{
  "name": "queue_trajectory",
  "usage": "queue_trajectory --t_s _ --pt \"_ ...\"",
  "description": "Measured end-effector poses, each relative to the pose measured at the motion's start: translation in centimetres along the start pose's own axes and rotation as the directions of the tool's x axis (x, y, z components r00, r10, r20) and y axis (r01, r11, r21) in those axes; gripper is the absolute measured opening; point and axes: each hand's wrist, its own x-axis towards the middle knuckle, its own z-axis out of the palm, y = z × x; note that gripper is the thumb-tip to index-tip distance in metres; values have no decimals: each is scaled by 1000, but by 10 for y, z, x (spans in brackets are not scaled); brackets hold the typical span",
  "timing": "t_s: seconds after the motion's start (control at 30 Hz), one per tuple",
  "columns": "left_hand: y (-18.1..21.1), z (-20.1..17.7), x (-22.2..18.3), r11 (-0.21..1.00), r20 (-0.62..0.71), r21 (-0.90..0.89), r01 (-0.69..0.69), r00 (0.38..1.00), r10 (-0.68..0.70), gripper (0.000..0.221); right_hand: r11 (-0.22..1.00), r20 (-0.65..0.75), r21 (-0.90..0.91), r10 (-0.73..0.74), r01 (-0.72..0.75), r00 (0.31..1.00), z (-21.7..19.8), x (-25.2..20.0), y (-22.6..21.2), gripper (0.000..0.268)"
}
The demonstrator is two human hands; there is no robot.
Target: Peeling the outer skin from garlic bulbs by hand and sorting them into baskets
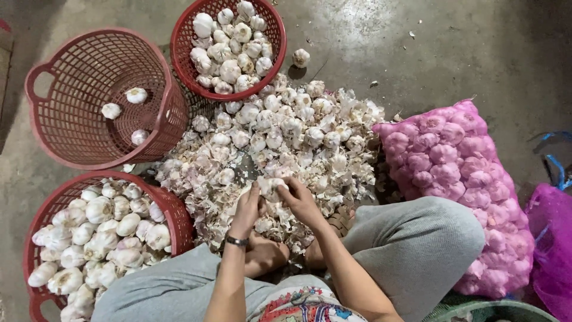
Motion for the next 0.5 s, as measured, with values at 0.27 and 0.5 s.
queue_trajectory --t_s 0.27,0.5 --pt "-18 33 -13 984 -131 117 -132 980 147 47 997 -34 -77 -28 26 999 13 -7 12 38" --pt "14 36 -27 989 -200 144 42 980 -13 58 954 -91 280 139 -109 986 17 -18 -7 46"
